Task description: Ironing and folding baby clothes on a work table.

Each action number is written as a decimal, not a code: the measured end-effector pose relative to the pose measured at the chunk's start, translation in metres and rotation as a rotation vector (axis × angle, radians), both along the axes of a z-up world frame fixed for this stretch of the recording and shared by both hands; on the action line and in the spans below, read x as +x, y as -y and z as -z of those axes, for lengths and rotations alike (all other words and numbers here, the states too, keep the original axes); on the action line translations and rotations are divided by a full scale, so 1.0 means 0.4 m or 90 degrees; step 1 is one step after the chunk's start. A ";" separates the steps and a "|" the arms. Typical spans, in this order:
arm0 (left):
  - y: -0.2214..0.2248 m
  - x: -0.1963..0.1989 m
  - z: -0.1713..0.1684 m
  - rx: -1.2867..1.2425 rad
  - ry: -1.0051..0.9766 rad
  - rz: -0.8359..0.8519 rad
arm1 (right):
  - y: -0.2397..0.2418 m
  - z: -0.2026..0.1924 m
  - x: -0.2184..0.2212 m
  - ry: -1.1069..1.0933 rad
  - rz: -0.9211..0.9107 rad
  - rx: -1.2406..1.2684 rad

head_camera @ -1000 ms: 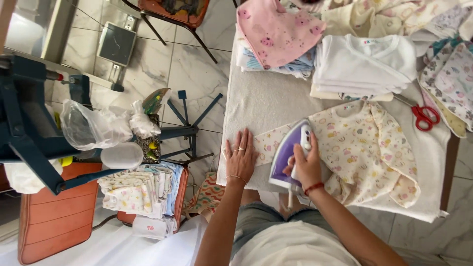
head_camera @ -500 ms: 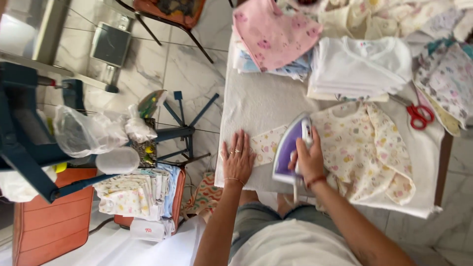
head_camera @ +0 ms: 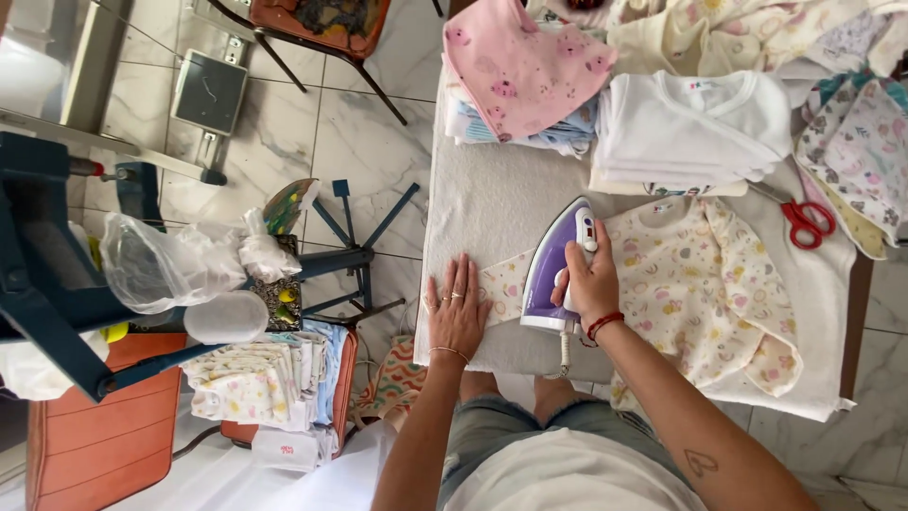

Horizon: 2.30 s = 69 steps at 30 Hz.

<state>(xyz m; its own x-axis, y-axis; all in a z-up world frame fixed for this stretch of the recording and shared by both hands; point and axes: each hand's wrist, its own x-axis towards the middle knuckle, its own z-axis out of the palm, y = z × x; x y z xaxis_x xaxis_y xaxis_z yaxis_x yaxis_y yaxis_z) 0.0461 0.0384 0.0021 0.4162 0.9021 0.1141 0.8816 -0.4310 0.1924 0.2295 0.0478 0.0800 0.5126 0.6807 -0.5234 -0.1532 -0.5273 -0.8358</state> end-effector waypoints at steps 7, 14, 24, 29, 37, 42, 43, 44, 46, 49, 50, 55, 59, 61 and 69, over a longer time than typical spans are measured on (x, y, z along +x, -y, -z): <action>0.033 -0.166 0.031 -0.131 0.060 -0.328 | 0.037 -0.073 -0.125 -0.042 -0.232 -0.075; 0.112 -0.293 0.022 -0.025 0.235 -0.373 | 0.042 -0.083 -0.178 -0.038 -0.772 -0.083; -0.018 -0.057 -0.061 -0.282 0.079 -0.295 | 0.197 -0.324 0.212 0.102 -0.436 -0.526; -0.091 -0.107 0.032 -0.148 0.063 -0.485 | 0.499 -0.141 0.519 0.109 -0.143 -0.236; -0.109 0.271 -0.065 -0.313 0.161 0.029 | 0.560 -0.154 0.646 0.200 0.068 -0.318; -0.148 0.463 0.011 -0.453 -0.055 -0.040 | 0.522 -0.140 0.675 0.165 0.038 -0.304; -0.157 0.487 0.005 -0.513 -0.152 -0.009 | 0.505 -0.143 0.672 0.157 0.047 -0.293; -0.156 0.484 -0.010 -0.510 -0.152 -0.010 | 0.490 -0.157 0.671 0.156 0.047 -0.291; -0.155 0.474 -0.042 -0.585 0.222 0.112 | 0.457 -0.185 0.668 0.159 0.013 -0.326; -0.125 0.399 -0.320 -1.002 0.681 0.113 | 0.430 -0.184 0.691 0.140 -0.035 -0.319; -0.104 0.362 -0.346 -0.994 0.680 0.116 | 0.427 -0.191 0.693 0.140 -0.035 -0.311; -0.043 0.208 -0.550 -1.048 0.970 0.280 | 0.370 -0.160 0.698 0.083 -0.069 -0.299; -0.013 0.176 -0.686 -1.129 1.044 0.362 | 0.336 -0.088 0.716 0.411 -0.324 -0.437; 0.008 0.191 -0.846 -0.598 1.219 0.461 | 0.251 -0.146 0.613 0.636 -0.347 0.112; 0.066 0.135 -0.941 -0.468 1.212 0.193 | -0.112 -0.482 0.155 0.233 -0.899 0.457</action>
<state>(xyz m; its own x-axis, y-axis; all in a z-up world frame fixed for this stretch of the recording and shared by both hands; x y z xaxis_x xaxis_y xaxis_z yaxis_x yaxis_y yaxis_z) 0.1000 0.0119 0.3784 0.3504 0.9110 0.2173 -0.6585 0.0747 0.7488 0.2915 0.0924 0.2727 -0.6785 0.7285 0.0942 0.3396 0.4248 -0.8391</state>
